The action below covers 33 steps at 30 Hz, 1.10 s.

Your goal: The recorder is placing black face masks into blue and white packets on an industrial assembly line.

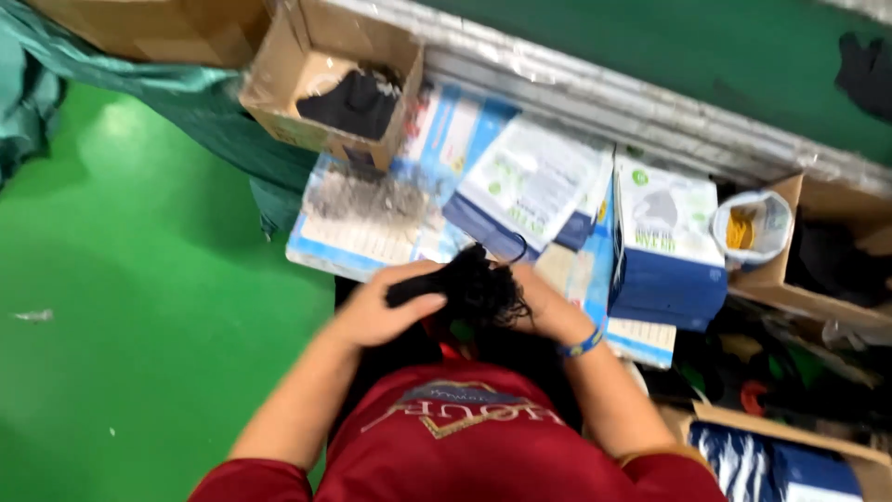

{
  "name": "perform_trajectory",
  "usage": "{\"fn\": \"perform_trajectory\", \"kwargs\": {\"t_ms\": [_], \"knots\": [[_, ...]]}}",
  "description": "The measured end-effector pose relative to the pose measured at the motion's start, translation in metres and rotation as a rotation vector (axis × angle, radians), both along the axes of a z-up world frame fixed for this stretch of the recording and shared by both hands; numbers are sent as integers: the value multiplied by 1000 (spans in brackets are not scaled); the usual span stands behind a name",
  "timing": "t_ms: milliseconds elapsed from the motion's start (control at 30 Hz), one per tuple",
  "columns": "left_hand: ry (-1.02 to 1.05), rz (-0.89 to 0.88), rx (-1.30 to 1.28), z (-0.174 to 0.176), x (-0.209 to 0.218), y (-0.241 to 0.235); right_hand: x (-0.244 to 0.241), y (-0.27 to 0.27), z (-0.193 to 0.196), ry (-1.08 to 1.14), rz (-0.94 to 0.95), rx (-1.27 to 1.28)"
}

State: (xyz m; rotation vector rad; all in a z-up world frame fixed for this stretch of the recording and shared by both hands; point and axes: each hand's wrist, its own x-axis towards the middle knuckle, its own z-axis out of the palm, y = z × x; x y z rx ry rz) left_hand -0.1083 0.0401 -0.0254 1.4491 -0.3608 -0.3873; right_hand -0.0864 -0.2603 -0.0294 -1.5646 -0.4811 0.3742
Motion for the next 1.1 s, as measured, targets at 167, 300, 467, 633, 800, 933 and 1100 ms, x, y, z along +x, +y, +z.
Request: {"fn": "perform_trajectory", "kwargs": {"t_ms": [167,300,467,633,800,933,1100], "knots": [[101,-545,144,5,71,22,25,3,7,-538,-335,-712],[-373,-492,723,11,90,-31,45,4,-31,-778,-343,-1049],[-555,-519,765,-72,103,-88,59,3,-44,-835,-304,-1172],[-538,-659,1050,-43,83,-91,62,-7,0,-685,-716,-965],[-517,-628,1041,-36,75,-96,61,32,2,-856,-535,-1066],[-579,-597,1045,-51,76,-90,56,47,44,-777,-510,-713],[-142,-374,71,-34,86,-33,46,28,40,-578,-497,-599]]}}
